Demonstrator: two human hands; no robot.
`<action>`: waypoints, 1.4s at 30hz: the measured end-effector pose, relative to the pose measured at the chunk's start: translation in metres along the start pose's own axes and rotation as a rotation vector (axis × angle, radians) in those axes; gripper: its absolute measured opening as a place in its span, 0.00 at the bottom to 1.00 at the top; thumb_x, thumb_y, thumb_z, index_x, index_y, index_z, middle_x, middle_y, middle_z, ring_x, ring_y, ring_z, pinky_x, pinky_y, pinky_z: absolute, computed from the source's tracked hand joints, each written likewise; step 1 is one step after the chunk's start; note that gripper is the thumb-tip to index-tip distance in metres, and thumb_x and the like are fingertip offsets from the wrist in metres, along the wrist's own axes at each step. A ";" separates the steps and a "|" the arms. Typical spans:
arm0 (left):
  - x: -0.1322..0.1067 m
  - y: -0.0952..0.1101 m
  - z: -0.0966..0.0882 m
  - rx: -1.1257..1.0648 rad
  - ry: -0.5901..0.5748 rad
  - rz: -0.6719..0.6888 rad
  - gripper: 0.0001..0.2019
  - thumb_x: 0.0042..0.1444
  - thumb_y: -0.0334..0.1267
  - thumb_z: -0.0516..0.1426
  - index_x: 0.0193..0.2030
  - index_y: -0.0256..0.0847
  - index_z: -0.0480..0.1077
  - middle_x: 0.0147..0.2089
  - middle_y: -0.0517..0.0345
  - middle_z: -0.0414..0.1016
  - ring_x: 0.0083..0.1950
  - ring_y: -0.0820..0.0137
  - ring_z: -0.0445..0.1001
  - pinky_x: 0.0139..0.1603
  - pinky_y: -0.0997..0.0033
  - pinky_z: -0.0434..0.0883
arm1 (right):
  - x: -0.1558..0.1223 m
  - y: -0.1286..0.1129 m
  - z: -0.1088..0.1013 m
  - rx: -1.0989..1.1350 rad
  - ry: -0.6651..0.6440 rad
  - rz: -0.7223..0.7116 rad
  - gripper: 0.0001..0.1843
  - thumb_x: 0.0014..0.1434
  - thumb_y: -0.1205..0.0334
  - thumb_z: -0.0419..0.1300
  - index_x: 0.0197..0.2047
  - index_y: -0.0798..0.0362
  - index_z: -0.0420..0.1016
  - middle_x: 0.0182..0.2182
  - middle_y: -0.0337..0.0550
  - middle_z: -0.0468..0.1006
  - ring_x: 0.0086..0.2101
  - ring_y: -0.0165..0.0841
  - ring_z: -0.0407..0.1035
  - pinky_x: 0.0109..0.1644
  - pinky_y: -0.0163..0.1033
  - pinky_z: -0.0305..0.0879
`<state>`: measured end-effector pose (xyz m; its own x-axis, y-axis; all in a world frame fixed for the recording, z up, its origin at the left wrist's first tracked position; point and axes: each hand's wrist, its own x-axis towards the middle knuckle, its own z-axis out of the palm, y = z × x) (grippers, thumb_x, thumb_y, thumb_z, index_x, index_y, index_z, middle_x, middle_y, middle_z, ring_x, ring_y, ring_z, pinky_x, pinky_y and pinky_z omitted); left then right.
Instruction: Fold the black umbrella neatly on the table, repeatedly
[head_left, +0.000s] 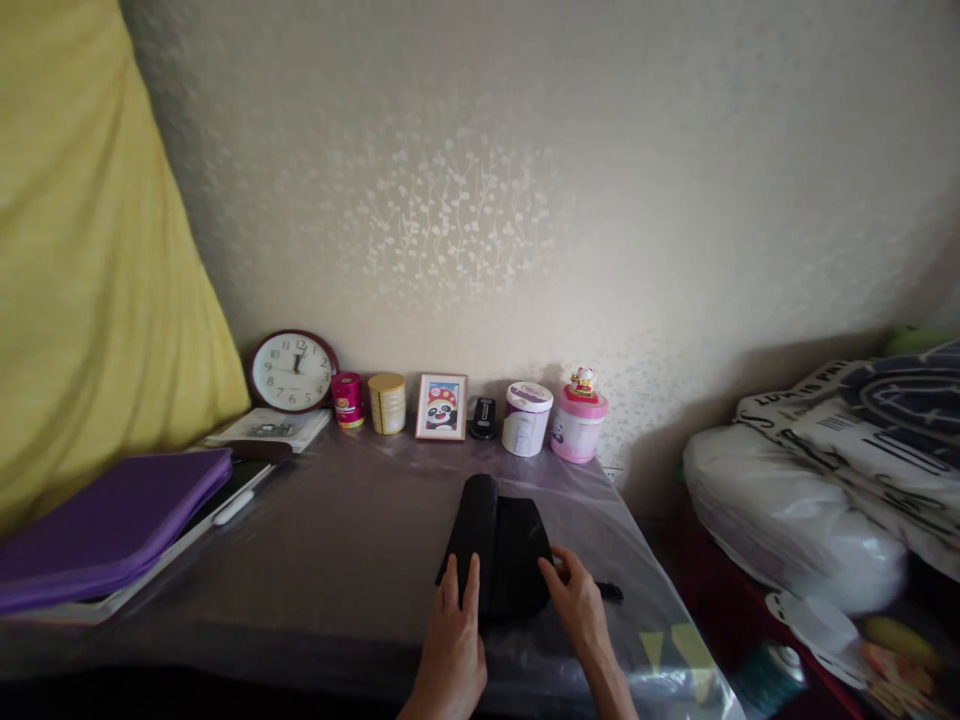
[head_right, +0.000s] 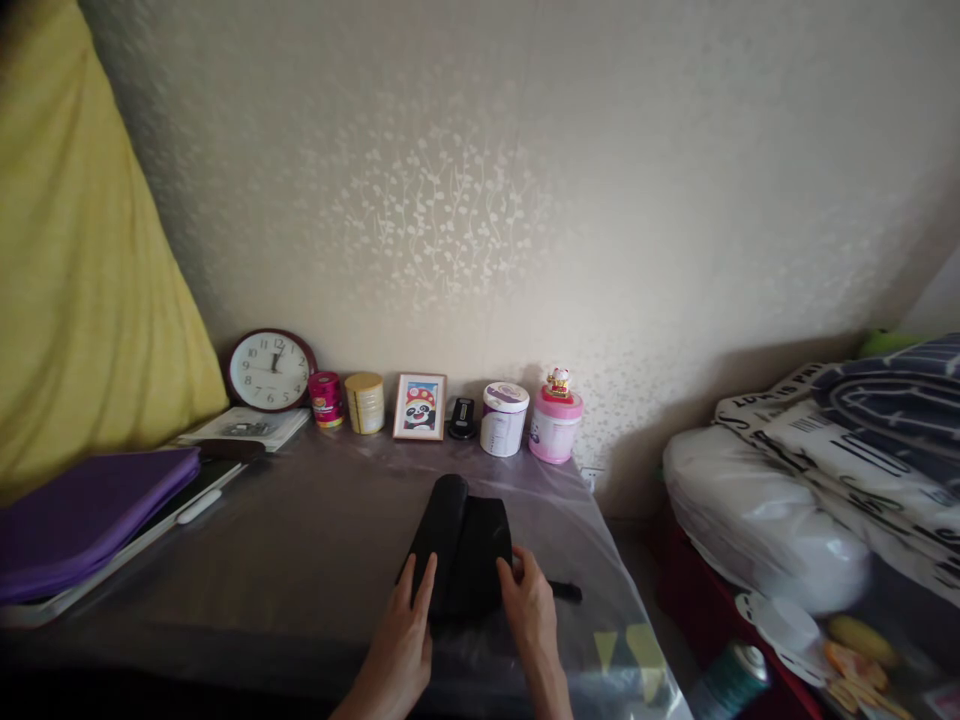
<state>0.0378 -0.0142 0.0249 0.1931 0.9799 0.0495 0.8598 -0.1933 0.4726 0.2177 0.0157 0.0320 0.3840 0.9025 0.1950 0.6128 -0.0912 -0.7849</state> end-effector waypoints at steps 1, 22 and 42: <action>0.000 0.000 0.001 0.000 0.000 0.001 0.41 0.44 0.15 0.43 0.66 0.39 0.34 0.69 0.40 0.31 0.68 0.62 0.40 0.63 0.65 0.51 | -0.001 -0.001 -0.001 -0.008 -0.001 0.003 0.22 0.48 0.50 0.52 0.41 0.55 0.73 0.24 0.43 0.75 0.28 0.38 0.70 0.33 0.40 0.62; 0.003 -0.006 0.008 -0.002 0.002 -0.001 0.39 0.43 0.18 0.43 0.65 0.26 0.31 0.68 0.39 0.30 0.68 0.62 0.36 0.64 0.64 0.50 | 0.000 -0.036 -0.002 0.653 -0.133 0.306 0.30 0.37 0.52 0.65 0.44 0.58 0.72 0.26 0.37 0.72 0.29 0.32 0.68 0.31 0.35 0.67; 0.012 -0.017 0.026 -0.039 0.190 0.053 0.31 0.45 0.27 0.47 0.60 0.28 0.52 0.61 0.38 0.58 0.63 0.59 0.56 0.60 0.58 0.58 | 0.014 -0.097 0.093 0.298 -0.432 -0.090 0.17 0.43 0.64 0.61 0.40 0.57 0.74 0.22 0.36 0.73 0.26 0.29 0.67 0.31 0.33 0.61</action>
<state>0.0375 -0.0003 -0.0058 0.1417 0.9608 0.2383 0.8310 -0.2463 0.4988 0.0997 0.0758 0.0560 -0.0191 0.9981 0.0591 0.3834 0.0619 -0.9215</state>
